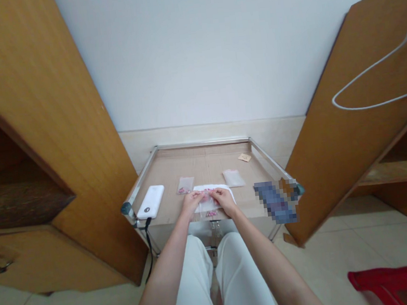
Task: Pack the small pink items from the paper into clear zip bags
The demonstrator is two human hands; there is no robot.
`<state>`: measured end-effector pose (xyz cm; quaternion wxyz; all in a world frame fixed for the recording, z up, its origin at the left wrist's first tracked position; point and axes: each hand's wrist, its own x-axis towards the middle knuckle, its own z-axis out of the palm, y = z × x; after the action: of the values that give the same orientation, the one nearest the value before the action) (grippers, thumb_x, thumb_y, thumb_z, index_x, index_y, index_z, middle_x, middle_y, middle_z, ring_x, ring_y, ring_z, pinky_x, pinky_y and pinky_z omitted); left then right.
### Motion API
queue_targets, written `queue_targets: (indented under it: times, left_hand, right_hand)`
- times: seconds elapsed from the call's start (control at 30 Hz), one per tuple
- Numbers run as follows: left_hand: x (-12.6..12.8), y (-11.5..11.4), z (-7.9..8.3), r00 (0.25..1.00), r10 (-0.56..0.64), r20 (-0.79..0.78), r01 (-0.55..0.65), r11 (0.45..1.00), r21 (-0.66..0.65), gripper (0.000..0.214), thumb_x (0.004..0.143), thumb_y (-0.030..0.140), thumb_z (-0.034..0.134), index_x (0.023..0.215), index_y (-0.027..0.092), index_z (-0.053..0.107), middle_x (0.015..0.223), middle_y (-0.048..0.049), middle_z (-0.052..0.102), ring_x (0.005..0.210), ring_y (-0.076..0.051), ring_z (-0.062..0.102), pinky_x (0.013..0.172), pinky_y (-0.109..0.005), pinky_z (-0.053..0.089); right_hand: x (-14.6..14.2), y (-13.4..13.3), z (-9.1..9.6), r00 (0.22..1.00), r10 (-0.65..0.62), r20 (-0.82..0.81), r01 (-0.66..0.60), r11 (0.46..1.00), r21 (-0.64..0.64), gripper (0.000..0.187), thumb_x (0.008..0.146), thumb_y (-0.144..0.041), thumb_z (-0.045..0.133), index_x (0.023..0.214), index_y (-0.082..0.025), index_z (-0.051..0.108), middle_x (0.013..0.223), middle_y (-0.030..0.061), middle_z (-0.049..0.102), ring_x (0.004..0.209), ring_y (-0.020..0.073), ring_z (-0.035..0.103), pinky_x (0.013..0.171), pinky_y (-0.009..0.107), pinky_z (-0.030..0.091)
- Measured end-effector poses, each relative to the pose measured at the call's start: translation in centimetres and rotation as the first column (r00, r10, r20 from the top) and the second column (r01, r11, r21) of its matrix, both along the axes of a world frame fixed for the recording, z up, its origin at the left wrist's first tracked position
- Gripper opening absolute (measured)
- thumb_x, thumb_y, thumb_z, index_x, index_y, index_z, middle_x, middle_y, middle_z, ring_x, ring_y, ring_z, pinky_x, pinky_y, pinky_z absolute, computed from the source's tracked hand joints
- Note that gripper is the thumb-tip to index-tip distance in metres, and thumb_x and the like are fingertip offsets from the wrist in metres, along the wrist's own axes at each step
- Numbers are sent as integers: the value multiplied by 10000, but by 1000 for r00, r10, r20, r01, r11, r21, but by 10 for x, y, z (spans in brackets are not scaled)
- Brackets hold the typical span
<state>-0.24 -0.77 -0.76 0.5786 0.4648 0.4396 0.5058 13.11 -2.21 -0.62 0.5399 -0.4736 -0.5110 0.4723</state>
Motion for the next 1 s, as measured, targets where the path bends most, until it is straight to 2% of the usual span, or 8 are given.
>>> queue_targets:
  times: [0.27, 0.5, 0.7, 0.87, 1.0]
  left_hand:
    - [0, 2, -4, 995, 57, 84, -56, 998, -10, 366, 456, 409, 700, 646, 119, 581, 621, -51, 653, 583, -152, 600, 614, -280, 457]
    - [1, 1, -1, 995, 26, 93, -21, 998, -51, 323, 507, 406, 676, 652, 134, 580, 616, -53, 658, 613, -182, 617, 619, -307, 466]
    - [1, 0, 0, 989, 46, 140, -40, 998, -49, 287, 547, 376, 654, 691, 134, 599, 628, -46, 657, 590, -168, 609, 624, -301, 469]
    - [1, -2, 0, 997, 33, 69, -34, 999, 19, 346, 554, 439, 628, 709, 132, 600, 592, -23, 633, 513, -134, 572, 543, -266, 460]
    - [1, -5, 4, 997, -57, -59, 60, 997, 53, 372, 538, 473, 626, 640, 118, 584, 564, -26, 609, 480, -120, 545, 489, -239, 429]
  right_hand:
    - [2, -1, 1, 1000, -6, -9, 6, 999, 44, 333, 636, -448, 552, 487, -156, 490, 389, -41, 434, 382, 69, 341, 414, 209, 248]
    - [2, 0, -1, 999, -22, -24, 22, 999, 37, 326, 642, -448, 545, 516, -149, 523, 378, -43, 436, 373, 67, 332, 406, 204, 239]
    - [2, 2, -5, 999, -10, -50, 12, 999, 40, 314, 643, -440, 547, 534, -146, 554, 393, -37, 454, 366, 65, 345, 403, 202, 252]
    - [1, 3, -5, 994, -44, -98, 46, 999, 22, 299, 621, -442, 560, 577, -146, 573, 449, -24, 511, 370, 70, 386, 404, 206, 283]
    - [1, 4, -3, 985, -73, -159, 72, 997, -11, 308, 605, -452, 570, 618, -144, 578, 468, -21, 535, 378, 82, 429, 411, 210, 313]
